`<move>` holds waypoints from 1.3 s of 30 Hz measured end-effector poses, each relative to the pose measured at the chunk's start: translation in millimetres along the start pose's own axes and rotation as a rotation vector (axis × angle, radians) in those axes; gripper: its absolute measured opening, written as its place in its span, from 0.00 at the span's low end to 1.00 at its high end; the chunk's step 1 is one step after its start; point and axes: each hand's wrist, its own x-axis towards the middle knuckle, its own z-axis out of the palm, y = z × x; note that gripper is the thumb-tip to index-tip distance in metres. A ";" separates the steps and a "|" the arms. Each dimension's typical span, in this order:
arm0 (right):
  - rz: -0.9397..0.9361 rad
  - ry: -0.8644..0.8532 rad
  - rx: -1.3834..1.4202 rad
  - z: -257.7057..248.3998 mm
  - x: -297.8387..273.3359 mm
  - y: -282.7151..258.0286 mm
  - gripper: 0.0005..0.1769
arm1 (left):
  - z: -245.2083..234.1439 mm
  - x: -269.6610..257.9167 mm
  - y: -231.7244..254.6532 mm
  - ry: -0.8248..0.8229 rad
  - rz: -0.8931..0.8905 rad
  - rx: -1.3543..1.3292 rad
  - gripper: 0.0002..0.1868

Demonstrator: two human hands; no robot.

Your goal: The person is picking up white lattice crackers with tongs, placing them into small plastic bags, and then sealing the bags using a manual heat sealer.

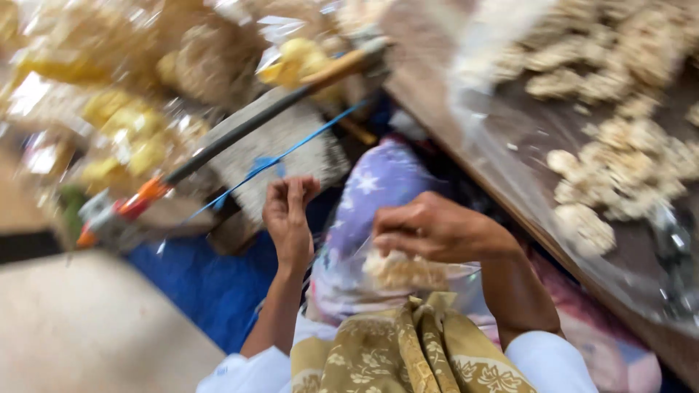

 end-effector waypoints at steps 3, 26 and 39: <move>-0.067 0.193 0.113 -0.7 -21.5 -9.1 0.05 | -39.0 -29.3 -121.2 -0.387 -0.119 0.117 0.10; -0.240 0.987 -0.453 -24.7 -227.1 -9.2 0.06 | 104.2 -230.0 -181.9 -1.948 0.322 0.679 0.22; -0.249 1.088 -0.404 -34.9 -255.2 5.0 0.06 | 88.1 -231.8 -204.0 -2.028 0.405 0.747 0.18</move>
